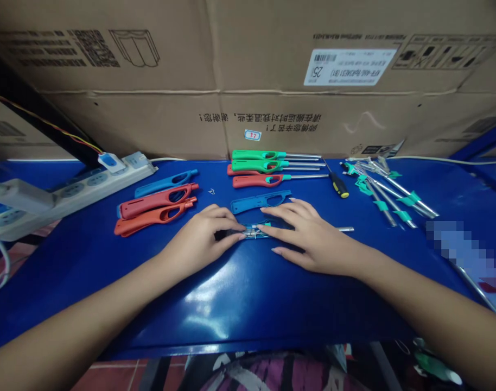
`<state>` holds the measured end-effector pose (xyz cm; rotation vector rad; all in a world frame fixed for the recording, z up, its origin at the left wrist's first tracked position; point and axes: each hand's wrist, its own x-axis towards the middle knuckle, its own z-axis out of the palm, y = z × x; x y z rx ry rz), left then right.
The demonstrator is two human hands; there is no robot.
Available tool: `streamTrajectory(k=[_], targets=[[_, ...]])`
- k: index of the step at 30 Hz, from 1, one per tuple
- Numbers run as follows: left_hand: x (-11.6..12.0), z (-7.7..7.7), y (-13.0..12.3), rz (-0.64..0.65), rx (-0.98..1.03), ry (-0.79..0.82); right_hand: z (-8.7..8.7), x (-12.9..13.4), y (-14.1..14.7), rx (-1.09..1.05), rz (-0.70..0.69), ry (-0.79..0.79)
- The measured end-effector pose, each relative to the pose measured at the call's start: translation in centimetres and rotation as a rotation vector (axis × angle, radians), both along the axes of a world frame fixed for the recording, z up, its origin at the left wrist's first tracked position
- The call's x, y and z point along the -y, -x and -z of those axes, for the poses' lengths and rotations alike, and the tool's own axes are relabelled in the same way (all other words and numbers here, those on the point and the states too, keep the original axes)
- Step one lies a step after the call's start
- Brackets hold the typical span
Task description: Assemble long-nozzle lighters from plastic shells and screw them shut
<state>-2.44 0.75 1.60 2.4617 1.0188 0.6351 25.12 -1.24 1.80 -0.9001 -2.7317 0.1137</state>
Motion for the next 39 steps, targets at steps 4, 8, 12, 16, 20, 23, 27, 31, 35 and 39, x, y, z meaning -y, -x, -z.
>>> streamTrajectory(k=[4,8,12,16,20,23,27,31,35,39], targets=[[0.1,0.4,-0.1,-0.059,0.065,0.067,0.2,0.1,0.1,0.077,-0.011,0.021],[0.2,0.4,-0.2,-0.079,0.115,0.197,0.4,0.2,0.2,0.095,-0.004,0.024],[0.6,0.3,-0.4,-0.081,0.111,0.163,0.3,0.2,0.5,0.065,-0.013,0.024],[1.0,0.1,-0.3,-0.067,0.04,0.079,-0.9,-0.4,-0.5,-0.063,0.058,-0.036],[1.1,-0.5,-0.1,-0.088,-0.021,0.005,-2.7,-1.3,-3.2,-0.105,0.196,-0.046],[1.1,-0.9,-0.1,-0.085,-0.054,-0.089,-3.3,-1.6,-4.6,-0.039,0.2,0.012],[1.0,-0.7,-0.4,0.008,-0.102,-0.158,-2.6,-1.6,-4.1,-0.037,0.139,-0.005],[1.1,-0.2,-0.6,0.06,-0.111,-0.12,-1.4,-1.5,-2.4,-0.046,0.094,-0.015],[1.1,0.2,-0.5,0.118,-0.117,-0.1,-0.6,-1.5,-1.5,-0.048,0.106,0.011],[1.1,0.6,-0.5,0.184,-0.183,-0.1,-0.4,-1.5,-1.5,-0.048,0.113,0.036]])
